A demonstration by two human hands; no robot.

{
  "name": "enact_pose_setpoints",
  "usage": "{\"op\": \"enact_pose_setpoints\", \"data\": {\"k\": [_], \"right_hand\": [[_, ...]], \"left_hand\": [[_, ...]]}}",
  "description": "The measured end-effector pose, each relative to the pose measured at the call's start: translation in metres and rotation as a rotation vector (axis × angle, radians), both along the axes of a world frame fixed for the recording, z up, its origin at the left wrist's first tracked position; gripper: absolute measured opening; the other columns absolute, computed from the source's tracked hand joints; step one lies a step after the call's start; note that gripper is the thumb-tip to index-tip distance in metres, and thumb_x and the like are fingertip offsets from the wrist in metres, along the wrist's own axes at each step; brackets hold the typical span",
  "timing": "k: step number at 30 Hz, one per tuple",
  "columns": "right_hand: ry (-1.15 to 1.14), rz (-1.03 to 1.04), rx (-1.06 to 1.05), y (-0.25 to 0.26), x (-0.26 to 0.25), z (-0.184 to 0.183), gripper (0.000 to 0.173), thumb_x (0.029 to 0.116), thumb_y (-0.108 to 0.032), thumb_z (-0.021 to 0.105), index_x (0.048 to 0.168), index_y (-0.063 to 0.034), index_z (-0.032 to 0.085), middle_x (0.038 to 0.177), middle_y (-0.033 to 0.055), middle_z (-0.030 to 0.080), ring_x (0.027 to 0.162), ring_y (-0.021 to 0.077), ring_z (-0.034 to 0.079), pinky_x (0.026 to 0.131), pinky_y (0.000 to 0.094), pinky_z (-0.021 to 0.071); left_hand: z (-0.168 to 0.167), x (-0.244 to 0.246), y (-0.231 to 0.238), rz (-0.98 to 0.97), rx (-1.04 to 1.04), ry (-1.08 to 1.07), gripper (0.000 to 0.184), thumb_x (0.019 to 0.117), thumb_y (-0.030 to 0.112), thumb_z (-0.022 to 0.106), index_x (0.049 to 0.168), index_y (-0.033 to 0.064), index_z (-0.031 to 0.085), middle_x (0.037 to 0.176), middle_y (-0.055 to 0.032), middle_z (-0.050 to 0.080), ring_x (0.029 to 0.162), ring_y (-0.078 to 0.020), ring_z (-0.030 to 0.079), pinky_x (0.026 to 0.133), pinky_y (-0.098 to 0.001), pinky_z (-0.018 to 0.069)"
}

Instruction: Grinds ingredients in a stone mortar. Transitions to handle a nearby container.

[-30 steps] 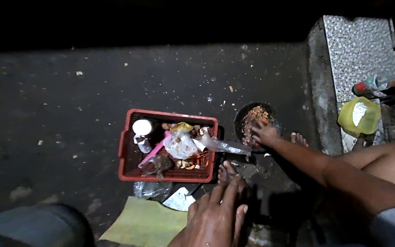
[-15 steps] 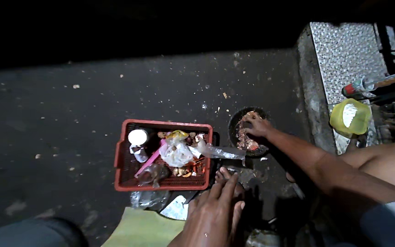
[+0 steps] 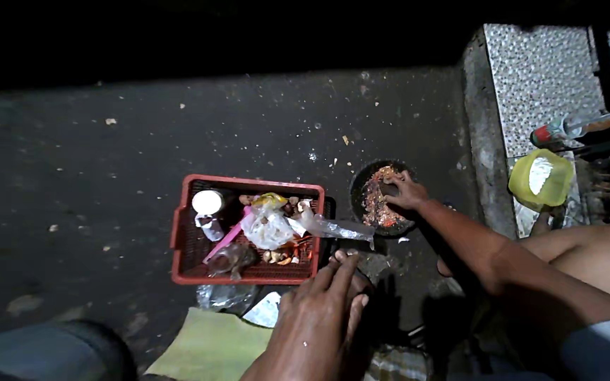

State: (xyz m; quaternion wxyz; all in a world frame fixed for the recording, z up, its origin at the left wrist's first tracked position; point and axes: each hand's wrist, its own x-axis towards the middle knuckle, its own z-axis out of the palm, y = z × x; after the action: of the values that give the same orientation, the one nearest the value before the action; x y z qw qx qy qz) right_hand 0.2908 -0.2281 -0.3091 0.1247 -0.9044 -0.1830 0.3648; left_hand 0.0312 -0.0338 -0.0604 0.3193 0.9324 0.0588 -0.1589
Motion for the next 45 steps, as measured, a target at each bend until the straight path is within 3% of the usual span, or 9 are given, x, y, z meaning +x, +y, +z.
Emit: {"op": "enact_pose_setpoints", "data": {"k": [7, 10, 14, 18, 24, 29, 35, 38, 45], "right_hand": [[-0.075, 0.23, -0.094, -0.018, -0.069, -0.007, 0.051, 0.1008, -0.052, 0.058, 0.148, -0.0335, 0.056, 0.16, 0.0152, 0.042, 0.135, 0.0419, 0.053, 0.101, 0.0595, 0.0498], [-0.129, 0.164, -0.092, 0.004, -0.04, -0.008, 0.054, 0.0961, -0.047, 0.067, 0.147, -0.0323, 0.057, 0.161, 0.0148, 0.04, 0.117, 0.0415, 0.064, 0.087, 0.0602, 0.0561], [0.07, -0.067, -0.027, 0.008, -0.039, 0.004, 0.06, 0.093, -0.047, 0.072, 0.146, -0.0246, 0.056, 0.161, 0.0229, 0.034, 0.121, 0.0468, 0.06, 0.092, 0.0679, 0.0517], [-0.054, 0.241, -0.119, -0.014, -0.074, -0.003, 0.05, 0.1005, -0.048, 0.06, 0.147, -0.0306, 0.056, 0.16, 0.0173, 0.04, 0.127, 0.0432, 0.058, 0.096, 0.0596, 0.0524], [-0.101, 0.112, -0.091, 0.031, -0.014, 0.0, 0.06, 0.092, -0.043, 0.073, 0.147, -0.0267, 0.056, 0.162, 0.0198, 0.035, 0.11, 0.0438, 0.066, 0.084, 0.0615, 0.0565], [0.009, 0.272, -0.125, -0.02, -0.081, 0.001, 0.054, 0.0985, -0.049, 0.061, 0.148, -0.0295, 0.055, 0.161, 0.0182, 0.039, 0.126, 0.0435, 0.059, 0.095, 0.0601, 0.0532], [-0.136, 0.097, -0.085, 0.016, -0.015, -0.005, 0.056, 0.0937, -0.046, 0.071, 0.145, -0.0281, 0.057, 0.161, 0.0186, 0.036, 0.109, 0.0428, 0.067, 0.082, 0.0604, 0.0573], [0.047, -0.021, -0.032, 0.006, -0.018, 0.005, 0.061, 0.0924, -0.048, 0.073, 0.146, -0.0252, 0.056, 0.161, 0.0233, 0.034, 0.121, 0.0462, 0.06, 0.091, 0.0676, 0.0523], [-0.115, 0.215, -0.127, -0.008, -0.053, -0.008, 0.053, 0.0964, -0.048, 0.067, 0.144, -0.0268, 0.058, 0.16, 0.0182, 0.039, 0.116, 0.0424, 0.064, 0.086, 0.0596, 0.0565]], "left_hand": [[0.001, 0.0, -0.001, -0.001, -0.049, 0.068, 0.052, 0.1019, 0.038, 0.051, 0.147, 0.0115, 0.055, 0.124, -0.017, 0.067, 0.102, -0.0411, 0.068, 0.079, -0.0645, 0.0519], [-0.003, 0.011, 0.0, 0.007, -0.009, 0.027, 0.051, 0.1019, 0.039, 0.049, 0.145, 0.014, 0.057, 0.122, -0.0145, 0.068, 0.102, -0.0382, 0.069, 0.08, -0.0645, 0.0522], [-0.001, 0.011, 0.005, 0.051, 0.018, 0.004, 0.054, 0.1022, 0.044, 0.046, 0.147, 0.0153, 0.055, 0.123, -0.0127, 0.068, 0.103, -0.036, 0.069, 0.083, -0.0627, 0.0528], [-0.002, 0.009, 0.006, 0.048, -0.012, 0.021, 0.054, 0.102, 0.044, 0.044, 0.145, 0.0141, 0.056, 0.122, -0.0136, 0.068, 0.102, -0.0374, 0.069, 0.08, -0.064, 0.0519], [0.0, 0.02, 0.011, 0.041, 0.003, 0.03, 0.052, 0.103, 0.042, 0.046, 0.147, 0.0159, 0.055, 0.121, -0.0122, 0.069, 0.103, -0.0346, 0.069, 0.083, -0.0629, 0.053], [-0.001, 0.01, 0.015, 0.054, -0.022, -0.01, 0.055, 0.1029, 0.045, 0.042, 0.146, 0.0139, 0.056, 0.119, -0.0118, 0.069, 0.097, -0.0323, 0.07, 0.079, -0.058, 0.0552], [-0.001, 0.019, 0.019, 0.044, 0.015, 0.022, 0.057, 0.1037, 0.047, 0.039, 0.146, 0.0133, 0.056, 0.118, -0.0124, 0.069, 0.098, -0.0319, 0.07, 0.081, -0.0589, 0.0549], [-0.001, 0.015, 0.02, 0.053, -0.009, 0.0, 0.057, 0.103, 0.047, 0.04, 0.146, 0.0141, 0.055, 0.119, -0.0119, 0.07, 0.102, -0.0327, 0.07, 0.082, -0.0609, 0.0542], [-0.007, 0.009, 0.03, 0.066, 0.005, -0.006, 0.058, 0.1034, 0.05, 0.038, 0.146, 0.0147, 0.056, 0.117, -0.0093, 0.07, 0.096, -0.0274, 0.071, 0.078, -0.055, 0.0567]]}}
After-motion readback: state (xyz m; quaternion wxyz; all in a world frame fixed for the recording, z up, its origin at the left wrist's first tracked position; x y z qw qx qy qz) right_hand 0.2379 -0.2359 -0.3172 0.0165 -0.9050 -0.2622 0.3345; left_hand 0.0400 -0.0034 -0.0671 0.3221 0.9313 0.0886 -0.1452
